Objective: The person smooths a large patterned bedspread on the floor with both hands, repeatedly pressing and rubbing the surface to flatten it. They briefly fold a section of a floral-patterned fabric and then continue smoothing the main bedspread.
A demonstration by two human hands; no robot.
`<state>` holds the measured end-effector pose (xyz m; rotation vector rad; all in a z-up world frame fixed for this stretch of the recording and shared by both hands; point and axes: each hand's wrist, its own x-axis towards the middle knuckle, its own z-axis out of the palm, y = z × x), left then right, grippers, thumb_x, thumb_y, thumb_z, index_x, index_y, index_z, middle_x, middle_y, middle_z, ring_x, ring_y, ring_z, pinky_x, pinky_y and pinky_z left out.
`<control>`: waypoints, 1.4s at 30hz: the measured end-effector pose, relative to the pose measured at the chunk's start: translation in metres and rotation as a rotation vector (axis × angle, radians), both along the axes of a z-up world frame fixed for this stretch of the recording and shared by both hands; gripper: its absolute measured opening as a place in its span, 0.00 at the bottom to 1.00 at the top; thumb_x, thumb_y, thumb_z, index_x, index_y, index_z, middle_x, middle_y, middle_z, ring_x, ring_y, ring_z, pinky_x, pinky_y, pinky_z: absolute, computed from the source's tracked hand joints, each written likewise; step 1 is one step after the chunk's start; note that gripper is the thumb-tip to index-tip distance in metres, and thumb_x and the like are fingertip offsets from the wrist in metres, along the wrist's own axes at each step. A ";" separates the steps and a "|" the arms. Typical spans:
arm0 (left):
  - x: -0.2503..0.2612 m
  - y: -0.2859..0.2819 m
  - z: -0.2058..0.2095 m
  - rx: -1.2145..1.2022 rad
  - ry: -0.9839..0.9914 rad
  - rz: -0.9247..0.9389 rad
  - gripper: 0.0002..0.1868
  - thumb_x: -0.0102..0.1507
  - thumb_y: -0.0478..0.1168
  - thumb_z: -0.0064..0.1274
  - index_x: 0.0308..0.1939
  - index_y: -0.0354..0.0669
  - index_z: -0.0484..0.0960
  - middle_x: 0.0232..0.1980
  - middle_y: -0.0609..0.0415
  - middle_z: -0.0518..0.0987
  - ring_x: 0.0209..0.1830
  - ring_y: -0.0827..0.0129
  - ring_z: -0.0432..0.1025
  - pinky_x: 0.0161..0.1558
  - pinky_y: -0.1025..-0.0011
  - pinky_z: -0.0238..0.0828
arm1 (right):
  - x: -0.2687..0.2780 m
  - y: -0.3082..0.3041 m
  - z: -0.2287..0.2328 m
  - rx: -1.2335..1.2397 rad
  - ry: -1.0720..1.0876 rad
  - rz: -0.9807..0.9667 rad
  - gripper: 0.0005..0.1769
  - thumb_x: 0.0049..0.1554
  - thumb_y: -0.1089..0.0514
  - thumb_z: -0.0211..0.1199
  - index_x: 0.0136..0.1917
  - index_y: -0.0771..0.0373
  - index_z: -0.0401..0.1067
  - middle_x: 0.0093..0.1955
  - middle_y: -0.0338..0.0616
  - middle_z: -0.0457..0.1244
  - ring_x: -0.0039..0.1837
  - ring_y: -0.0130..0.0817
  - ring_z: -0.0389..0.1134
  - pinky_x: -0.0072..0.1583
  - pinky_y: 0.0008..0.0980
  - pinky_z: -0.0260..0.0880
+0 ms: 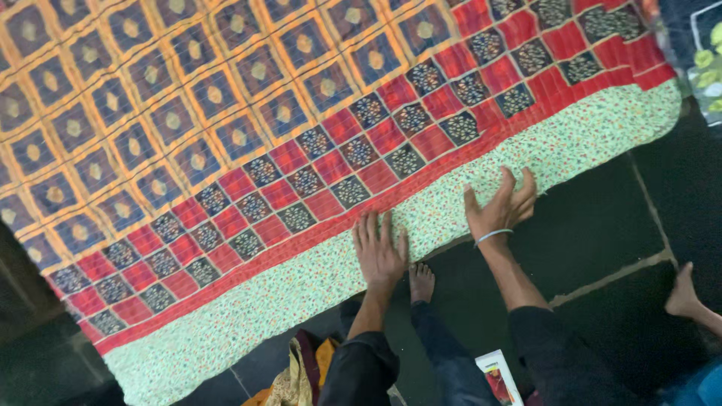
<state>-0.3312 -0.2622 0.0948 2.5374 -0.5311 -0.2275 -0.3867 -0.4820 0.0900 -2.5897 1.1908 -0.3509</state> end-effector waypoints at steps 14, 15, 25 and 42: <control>0.002 -0.011 0.001 0.085 -0.033 -0.027 0.27 0.65 0.51 0.48 0.64 0.40 0.75 0.67 0.36 0.71 0.72 0.43 0.62 0.74 0.46 0.50 | -0.009 -0.038 -0.050 -0.039 -0.230 -0.210 0.52 0.67 0.29 0.52 0.84 0.71 0.45 0.86 0.62 0.38 0.86 0.62 0.37 0.82 0.66 0.40; 0.004 -0.014 -0.001 0.090 -0.033 -0.032 0.28 0.64 0.51 0.48 0.64 0.40 0.75 0.67 0.35 0.71 0.72 0.43 0.62 0.74 0.45 0.49 | -0.008 -0.043 -0.047 -0.037 -0.229 -0.188 0.51 0.68 0.30 0.52 0.84 0.72 0.46 0.85 0.63 0.38 0.86 0.63 0.37 0.82 0.67 0.40; 0.009 -0.015 0.000 0.119 0.022 -0.008 0.28 0.62 0.51 0.49 0.63 0.40 0.76 0.65 0.38 0.72 0.72 0.45 0.61 0.73 0.46 0.48 | -0.031 -0.092 -0.021 -0.057 0.058 -0.142 0.52 0.64 0.29 0.55 0.83 0.71 0.49 0.84 0.68 0.40 0.85 0.66 0.41 0.78 0.68 0.45; 0.035 -0.046 0.001 0.159 0.044 -0.001 0.28 0.62 0.53 0.51 0.58 0.35 0.75 0.65 0.33 0.69 0.68 0.39 0.59 0.70 0.43 0.49 | 0.028 -0.229 -0.044 0.115 0.182 -0.724 0.58 0.64 0.31 0.64 0.85 0.63 0.33 0.85 0.68 0.29 0.71 0.71 0.60 0.61 0.65 0.68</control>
